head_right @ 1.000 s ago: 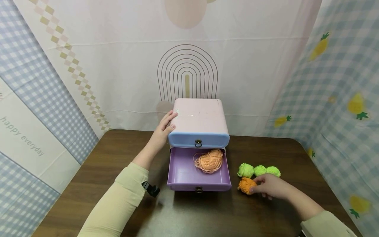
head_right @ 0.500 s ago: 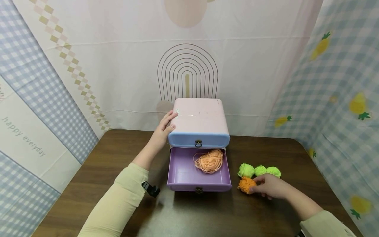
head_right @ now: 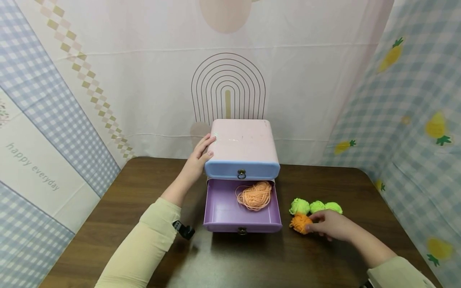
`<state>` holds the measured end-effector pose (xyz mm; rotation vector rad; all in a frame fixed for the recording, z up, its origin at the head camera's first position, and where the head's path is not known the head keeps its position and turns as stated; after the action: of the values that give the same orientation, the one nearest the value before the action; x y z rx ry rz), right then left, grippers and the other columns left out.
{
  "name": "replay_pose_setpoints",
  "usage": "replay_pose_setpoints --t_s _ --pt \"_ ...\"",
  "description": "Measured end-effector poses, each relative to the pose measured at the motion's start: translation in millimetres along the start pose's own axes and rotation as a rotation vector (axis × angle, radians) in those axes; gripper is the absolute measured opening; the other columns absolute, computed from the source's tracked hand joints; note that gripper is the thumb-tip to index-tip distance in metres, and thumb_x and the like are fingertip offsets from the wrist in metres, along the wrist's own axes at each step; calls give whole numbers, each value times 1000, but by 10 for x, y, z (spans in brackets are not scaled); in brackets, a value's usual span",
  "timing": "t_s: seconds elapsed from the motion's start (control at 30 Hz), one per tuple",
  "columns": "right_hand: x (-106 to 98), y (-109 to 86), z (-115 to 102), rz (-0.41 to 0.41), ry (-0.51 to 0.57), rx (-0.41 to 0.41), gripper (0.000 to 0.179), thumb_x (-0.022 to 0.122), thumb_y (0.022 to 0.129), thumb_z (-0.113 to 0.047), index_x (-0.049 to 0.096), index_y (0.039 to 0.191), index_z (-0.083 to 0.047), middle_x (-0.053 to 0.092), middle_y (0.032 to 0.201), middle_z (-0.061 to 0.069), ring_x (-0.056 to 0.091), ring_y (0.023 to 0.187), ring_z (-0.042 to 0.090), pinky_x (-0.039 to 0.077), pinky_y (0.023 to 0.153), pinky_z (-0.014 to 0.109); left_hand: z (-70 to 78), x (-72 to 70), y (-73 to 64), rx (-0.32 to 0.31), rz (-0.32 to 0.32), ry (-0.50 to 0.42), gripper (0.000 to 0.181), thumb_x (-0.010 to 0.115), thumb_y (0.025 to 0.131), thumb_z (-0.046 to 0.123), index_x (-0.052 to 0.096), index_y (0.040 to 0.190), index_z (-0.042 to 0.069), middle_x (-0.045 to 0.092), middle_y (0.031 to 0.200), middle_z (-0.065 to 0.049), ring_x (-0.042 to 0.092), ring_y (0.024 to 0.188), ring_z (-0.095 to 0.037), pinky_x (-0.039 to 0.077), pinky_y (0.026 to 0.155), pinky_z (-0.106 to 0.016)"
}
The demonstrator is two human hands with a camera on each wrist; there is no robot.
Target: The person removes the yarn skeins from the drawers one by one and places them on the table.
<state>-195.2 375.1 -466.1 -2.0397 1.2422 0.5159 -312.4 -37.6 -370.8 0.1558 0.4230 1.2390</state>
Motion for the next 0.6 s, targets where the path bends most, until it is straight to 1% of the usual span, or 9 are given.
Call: replay_pose_setpoints --t_s 0.03,0.2,0.27,0.43,0.6 --pt "-9 -9 0 3 2 5 39 72 90 -32 68 113 -1 58 65 3 49 47 13 49 46 34 1 0 -1 4 0 3 51 51 100 13 42 148 2 15 164 -13 35 140 -36 38 107 -43" --pt "-60 -48 -3 12 9 24 44 71 91 -31 66 120 2 58 66 5 49 47 14 49 48 36 -219 0 65 41 27 20 50 52 100 17 45 149 8 17 164 -7 24 146 -28 31 112 -47" --pt "-78 -61 -3 12 6 26 46 70 92 -31 64 122 2 58 66 5 49 48 15 49 48 37 -267 2 75 54 40 33 50 53 100 20 47 148 10 19 164 -6 23 147 -25 31 113 -46" --pt "-127 -83 4 23 -10 33 48 70 92 -33 63 125 2 58 67 5 48 48 15 48 48 36 -302 6 81 65 48 28 51 54 99 25 48 148 14 20 164 -4 24 146 -24 32 112 -47" --pt "-183 -101 -23 62 -36 56 51 70 92 -36 63 128 0 58 67 5 49 49 15 49 49 36 -285 0 85 54 32 22 50 53 100 20 46 149 10 17 164 -8 22 147 -26 31 113 -47"
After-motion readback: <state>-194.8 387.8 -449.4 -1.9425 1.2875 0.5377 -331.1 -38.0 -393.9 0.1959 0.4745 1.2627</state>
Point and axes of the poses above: each hand's wrist, its own y-axis towards the middle knuckle, its own x-axis out of the palm, z = x × y, the point moved 2 cm from there along y, towards the middle knuckle
